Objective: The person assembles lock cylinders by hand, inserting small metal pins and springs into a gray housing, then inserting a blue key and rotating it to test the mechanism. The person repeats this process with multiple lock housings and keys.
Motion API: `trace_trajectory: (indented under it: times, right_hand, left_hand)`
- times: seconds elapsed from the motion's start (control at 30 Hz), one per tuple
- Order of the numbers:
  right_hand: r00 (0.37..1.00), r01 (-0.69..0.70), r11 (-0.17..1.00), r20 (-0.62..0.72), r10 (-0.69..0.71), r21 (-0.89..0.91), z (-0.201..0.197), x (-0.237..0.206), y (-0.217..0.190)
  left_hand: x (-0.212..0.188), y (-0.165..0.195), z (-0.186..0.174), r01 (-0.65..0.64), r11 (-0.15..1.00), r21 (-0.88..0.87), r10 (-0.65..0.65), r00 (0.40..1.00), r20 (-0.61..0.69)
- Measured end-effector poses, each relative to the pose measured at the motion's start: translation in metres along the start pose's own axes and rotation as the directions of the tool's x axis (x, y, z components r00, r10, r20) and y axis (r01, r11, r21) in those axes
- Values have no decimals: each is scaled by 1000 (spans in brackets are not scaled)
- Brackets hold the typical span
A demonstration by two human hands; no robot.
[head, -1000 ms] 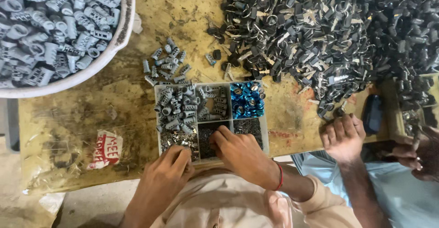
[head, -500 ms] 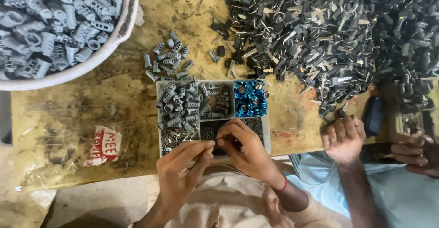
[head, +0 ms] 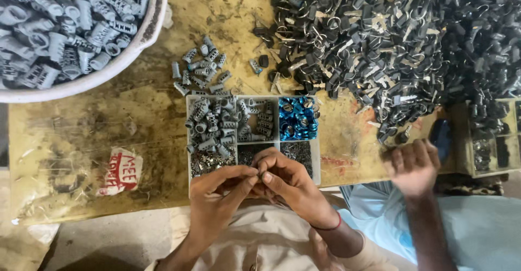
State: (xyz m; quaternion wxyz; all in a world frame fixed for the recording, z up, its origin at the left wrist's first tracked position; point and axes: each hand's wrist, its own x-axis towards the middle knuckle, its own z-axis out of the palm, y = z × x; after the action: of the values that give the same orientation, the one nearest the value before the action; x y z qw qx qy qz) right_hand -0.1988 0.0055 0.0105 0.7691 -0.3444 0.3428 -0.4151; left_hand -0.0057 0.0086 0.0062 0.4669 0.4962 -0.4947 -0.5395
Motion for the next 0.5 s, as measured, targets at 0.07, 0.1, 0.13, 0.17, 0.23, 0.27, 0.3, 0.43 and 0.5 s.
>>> trace_trajectory:
  times: [0.07, 0.1, 0.13, 0.17, 0.23, 0.27, 0.3, 0.43, 0.5]
  right_hand:
    - [999, -23, 999, 36, 21, 47, 0, -1, -1]
    - [998, -30, 997, 58, 26, 68, -1, -1, -2]
    - [997, -38, 999, 62, 36, 35, -2, -1, -3]
    - [997, -46, 999, 66, 46, 3, -3, -2, -4]
    - [996, -56, 998, 66, 59, -41, -3, -2, -4]
    - [996, -55, 997, 60, 59, -55, -3, -2, -4]
    - [997, -54, 996, 55, 58, -70, -2, -3, -4]
    - [959, 216, 777, -22, -283, -592, 4, -6, -1]
    - [887, 314, 477, 74, -455, -821, 4, -8, -1]
  left_hand:
    - [-1, -2, -1, 57, 993, -101, -51, 997, 59]
    - [-1, -3, -1, 58, 990, -127, -49, 996, 72]
    - [-1, -4, -2, 62, 987, -151, -50, 995, 86]
    - [-1, -4, -3, 67, 982, -175, -50, 994, 99]
    - [0, -3, -4, 106, 973, -206, -82, 989, 119]
    - [1, -2, -4, 123, 967, -222, -96, 987, 131]
    - [2, -2, -4, 83, 982, -167, -62, 990, 128]
    - [2, 2, -2, 20, 997, 70, -25, 998, 64]
    - [1, 3, -2, 5, 988, 156, -16, 998, 68]
